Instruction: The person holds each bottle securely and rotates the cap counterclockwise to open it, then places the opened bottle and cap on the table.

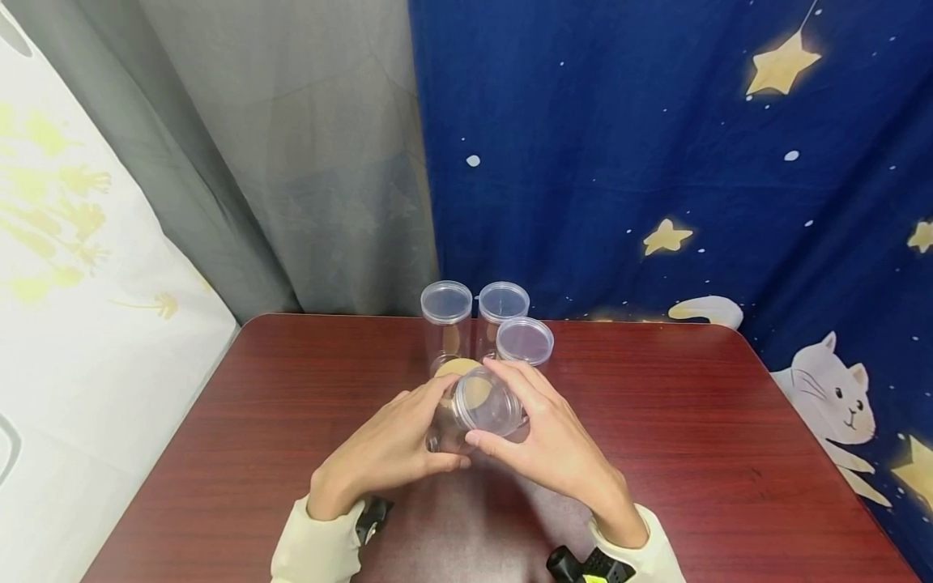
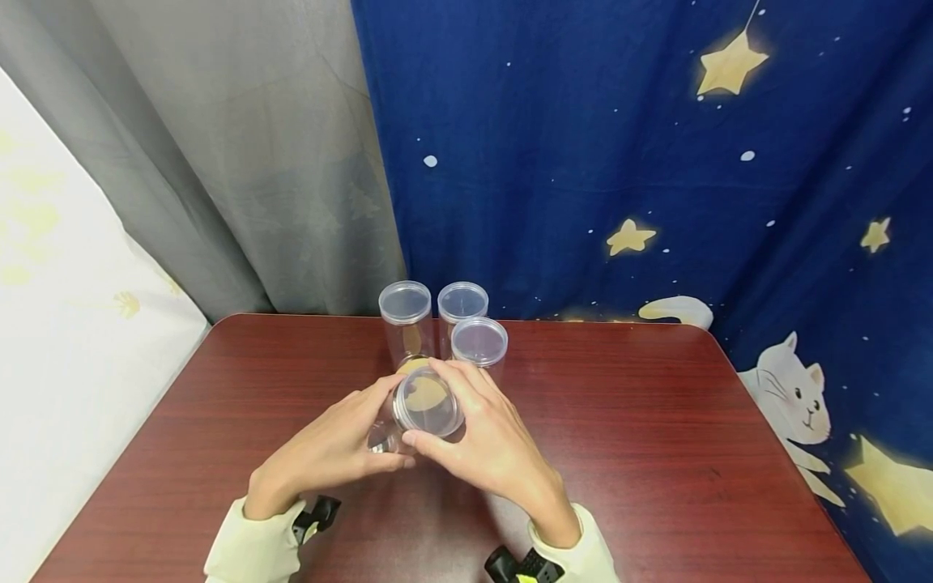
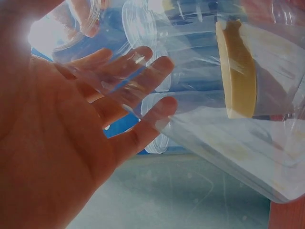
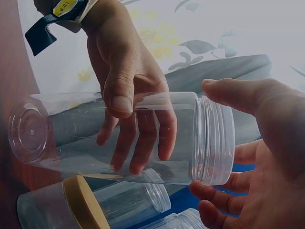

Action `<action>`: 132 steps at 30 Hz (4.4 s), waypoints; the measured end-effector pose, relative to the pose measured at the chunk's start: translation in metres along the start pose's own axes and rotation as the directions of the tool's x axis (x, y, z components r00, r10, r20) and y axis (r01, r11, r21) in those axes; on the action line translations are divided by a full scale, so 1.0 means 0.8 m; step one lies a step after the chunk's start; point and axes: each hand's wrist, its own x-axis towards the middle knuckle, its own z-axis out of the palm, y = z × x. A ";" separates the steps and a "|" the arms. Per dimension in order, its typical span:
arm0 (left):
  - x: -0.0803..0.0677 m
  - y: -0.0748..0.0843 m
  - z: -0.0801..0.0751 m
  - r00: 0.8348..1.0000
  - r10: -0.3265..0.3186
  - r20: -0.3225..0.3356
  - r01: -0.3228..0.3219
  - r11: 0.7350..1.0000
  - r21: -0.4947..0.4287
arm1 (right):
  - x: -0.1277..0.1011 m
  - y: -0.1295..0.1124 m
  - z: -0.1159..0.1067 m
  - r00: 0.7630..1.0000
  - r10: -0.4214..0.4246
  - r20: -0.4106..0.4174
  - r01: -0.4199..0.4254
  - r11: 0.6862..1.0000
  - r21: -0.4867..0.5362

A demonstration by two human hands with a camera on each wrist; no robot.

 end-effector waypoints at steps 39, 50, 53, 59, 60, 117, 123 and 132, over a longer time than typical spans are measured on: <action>-0.001 0.000 -0.002 1.000 -0.021 -0.005 0.021 1.000 0.008 | 0.000 -0.001 -0.001 1.000 -0.011 -0.024 0.011 1.000 -0.023; -0.001 0.000 -0.002 1.000 -0.019 -0.011 0.019 1.000 0.019 | 0.000 -0.001 -0.003 0.999 -0.023 -0.031 0.023 1.000 -0.020; -0.001 -0.001 -0.003 1.000 -0.019 -0.013 0.019 0.999 0.028 | 0.000 -0.001 -0.003 0.999 -0.023 -0.032 0.023 1.000 -0.018; -0.001 -0.003 -0.002 1.000 -0.016 -0.015 0.016 0.999 0.038 | 0.000 0.000 -0.004 0.999 -0.025 -0.026 0.025 1.000 -0.017; -0.001 -0.003 -0.002 1.000 -0.014 -0.017 0.015 0.999 0.038 | 0.000 0.000 -0.004 0.999 -0.028 -0.029 0.027 0.999 -0.019; -0.011 -0.027 -0.020 0.981 -0.174 -0.087 0.170 0.984 -0.046 | 0.004 0.026 -0.031 0.992 0.069 -0.108 -0.072 0.997 -0.024; -0.012 -0.029 -0.021 0.976 -0.198 -0.092 0.195 0.980 -0.040 | 0.004 0.032 -0.034 0.989 0.065 -0.131 -0.068 0.998 -0.018; -0.012 -0.034 -0.020 0.974 -0.206 -0.097 0.201 0.978 -0.059 | 0.005 0.038 -0.036 0.989 0.067 -0.135 -0.068 0.998 -0.006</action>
